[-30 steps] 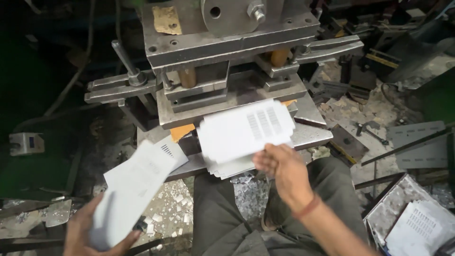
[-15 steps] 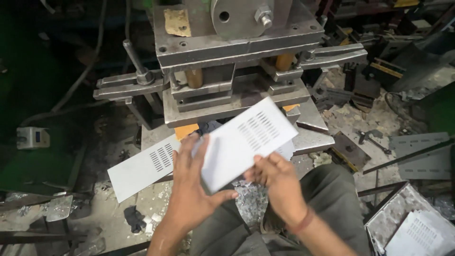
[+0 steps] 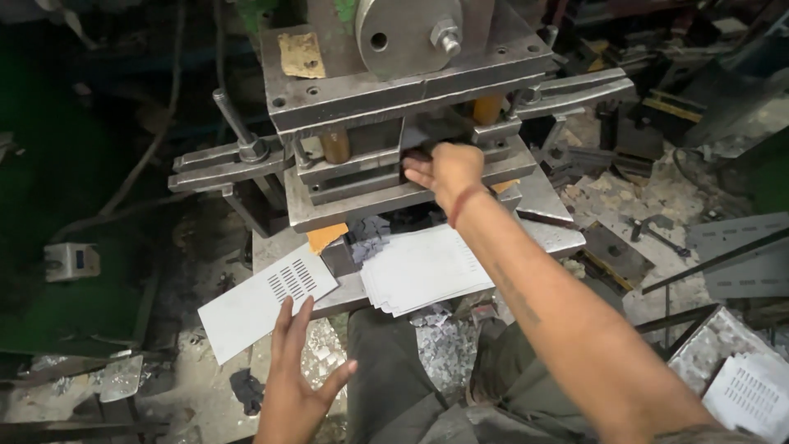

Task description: Manually feeding and operating a metal stamping press to create small perforated metal parts.

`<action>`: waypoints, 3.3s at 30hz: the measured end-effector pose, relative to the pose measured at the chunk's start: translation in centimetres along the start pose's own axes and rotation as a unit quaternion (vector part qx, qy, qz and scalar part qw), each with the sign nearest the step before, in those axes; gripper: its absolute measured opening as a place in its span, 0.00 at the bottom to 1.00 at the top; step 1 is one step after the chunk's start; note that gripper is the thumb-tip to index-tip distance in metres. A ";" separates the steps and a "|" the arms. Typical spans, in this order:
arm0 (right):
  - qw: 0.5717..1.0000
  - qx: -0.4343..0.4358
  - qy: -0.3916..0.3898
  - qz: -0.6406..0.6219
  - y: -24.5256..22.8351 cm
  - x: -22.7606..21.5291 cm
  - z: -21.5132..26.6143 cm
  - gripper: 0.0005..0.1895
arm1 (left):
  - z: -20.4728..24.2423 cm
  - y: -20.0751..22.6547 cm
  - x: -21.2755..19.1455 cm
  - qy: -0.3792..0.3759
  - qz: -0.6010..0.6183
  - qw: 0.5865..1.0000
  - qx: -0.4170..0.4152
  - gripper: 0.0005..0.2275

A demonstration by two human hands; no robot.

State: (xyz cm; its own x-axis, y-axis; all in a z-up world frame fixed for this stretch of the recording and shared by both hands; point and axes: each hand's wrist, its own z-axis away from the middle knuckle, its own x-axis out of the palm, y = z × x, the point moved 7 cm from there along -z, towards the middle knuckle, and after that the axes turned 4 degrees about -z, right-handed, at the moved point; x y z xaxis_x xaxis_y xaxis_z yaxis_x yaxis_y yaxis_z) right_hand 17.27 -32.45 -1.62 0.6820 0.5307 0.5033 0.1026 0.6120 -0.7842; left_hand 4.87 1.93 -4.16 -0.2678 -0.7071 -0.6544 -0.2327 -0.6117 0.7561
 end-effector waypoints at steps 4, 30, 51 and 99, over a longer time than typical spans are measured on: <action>0.995 -0.013 0.086 0.048 -0.9 0.1 1.2 0.13 | 0.5 -3.0 1.2 0.006 0.007 1.000 0.013 0.45; 0.976 -0.042 0.109 0.183 -0.7 0.8 1.7 0.09 | -10.6 -13.4 -10.5 -0.119 -0.442 0.889 -0.025 0.56; 0.987 -0.015 -0.099 0.126 -1.9 -3.6 13.9 0.14 | 2.6 -7.5 -9.6 0.082 -0.053 0.990 -0.105 0.53; 0.992 0.005 0.099 0.084 -0.7 0.6 1.2 0.11 | -8.2 -11.7 -4.6 -0.019 -0.158 0.986 -0.056 0.50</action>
State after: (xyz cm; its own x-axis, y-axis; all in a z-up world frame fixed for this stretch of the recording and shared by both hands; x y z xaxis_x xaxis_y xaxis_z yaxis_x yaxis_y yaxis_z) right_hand 16.72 -31.81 -0.37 0.8175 0.5007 0.2847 -0.0311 0.5319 -0.8462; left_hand 16.47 9.41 -9.99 -0.2344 -0.4628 -0.8549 -0.2056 -0.8359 0.5089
